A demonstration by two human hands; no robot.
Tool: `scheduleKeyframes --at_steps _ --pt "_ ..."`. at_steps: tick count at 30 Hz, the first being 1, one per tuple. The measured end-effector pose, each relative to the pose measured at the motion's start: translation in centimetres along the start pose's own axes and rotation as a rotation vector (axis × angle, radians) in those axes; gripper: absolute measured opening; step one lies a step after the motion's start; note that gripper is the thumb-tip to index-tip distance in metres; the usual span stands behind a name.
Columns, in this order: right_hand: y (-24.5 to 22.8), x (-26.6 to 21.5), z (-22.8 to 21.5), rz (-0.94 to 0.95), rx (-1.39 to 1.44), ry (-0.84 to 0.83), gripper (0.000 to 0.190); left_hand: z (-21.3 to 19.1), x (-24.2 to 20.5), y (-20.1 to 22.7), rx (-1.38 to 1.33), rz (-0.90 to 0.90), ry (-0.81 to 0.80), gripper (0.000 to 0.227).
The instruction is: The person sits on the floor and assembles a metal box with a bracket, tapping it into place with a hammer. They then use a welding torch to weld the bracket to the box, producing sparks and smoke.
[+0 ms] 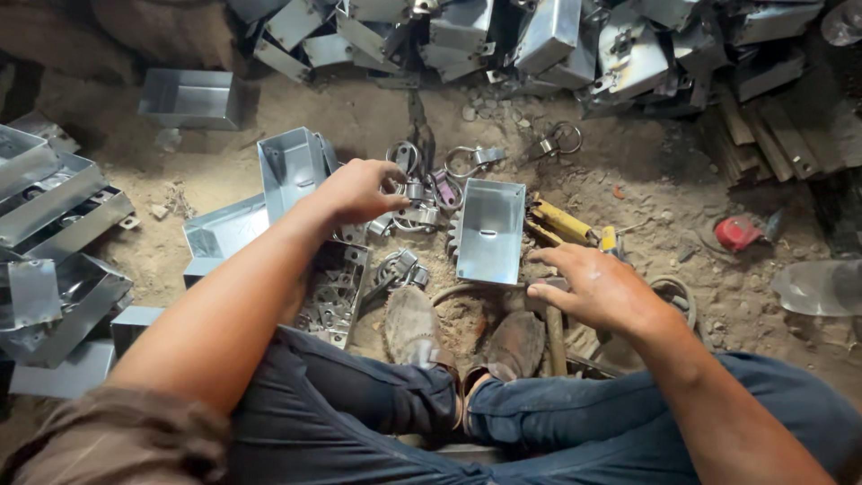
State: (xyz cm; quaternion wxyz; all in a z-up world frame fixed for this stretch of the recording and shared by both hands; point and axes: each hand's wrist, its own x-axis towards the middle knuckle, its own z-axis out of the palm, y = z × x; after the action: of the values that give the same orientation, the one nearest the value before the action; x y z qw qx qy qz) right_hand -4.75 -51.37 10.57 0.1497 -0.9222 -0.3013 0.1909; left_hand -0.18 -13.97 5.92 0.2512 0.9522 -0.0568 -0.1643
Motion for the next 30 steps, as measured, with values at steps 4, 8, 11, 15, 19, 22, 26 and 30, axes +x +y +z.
scheduleKeyframes --at_steps 4,8,11,15,19,22,26,30 --pt "0.4 -0.1 0.3 0.081 -0.029 -0.069 0.058 2.9 5.3 -3.1 0.306 -0.148 -0.126 0.05" --pt "1.1 -0.5 0.0 0.035 0.003 -0.03 0.059 7.9 7.8 -6.9 0.4 -0.177 -0.107 0.047" --pt "1.1 -0.5 -0.4 0.039 -0.003 -0.023 0.06 10.4 9.5 -9.4 0.342 -0.264 -0.133 0.07" --pt "0.9 0.3 -1.0 0.082 0.001 -0.081 0.062 12.5 11.6 -11.4 0.117 -0.345 -0.134 0.098" --pt "0.5 0.7 -1.3 0.092 0.004 -0.076 0.063 14.5 12.5 -12.8 0.02 -0.408 -0.059 0.101" --pt "0.3 0.7 -1.5 0.132 -0.003 -0.126 0.063 15.2 13.0 -13.7 -0.126 -0.37 0.093 0.075" --pt "0.4 0.2 -1.7 0.097 -0.008 -0.087 0.064 16.2 15.1 -12.3 -0.183 -0.423 0.117 0.04" --pt "-0.1 -0.4 -2.0 0.052 0.016 -0.012 0.06 13.6 16.0 -8.9 -0.227 -0.458 0.107 0.034"
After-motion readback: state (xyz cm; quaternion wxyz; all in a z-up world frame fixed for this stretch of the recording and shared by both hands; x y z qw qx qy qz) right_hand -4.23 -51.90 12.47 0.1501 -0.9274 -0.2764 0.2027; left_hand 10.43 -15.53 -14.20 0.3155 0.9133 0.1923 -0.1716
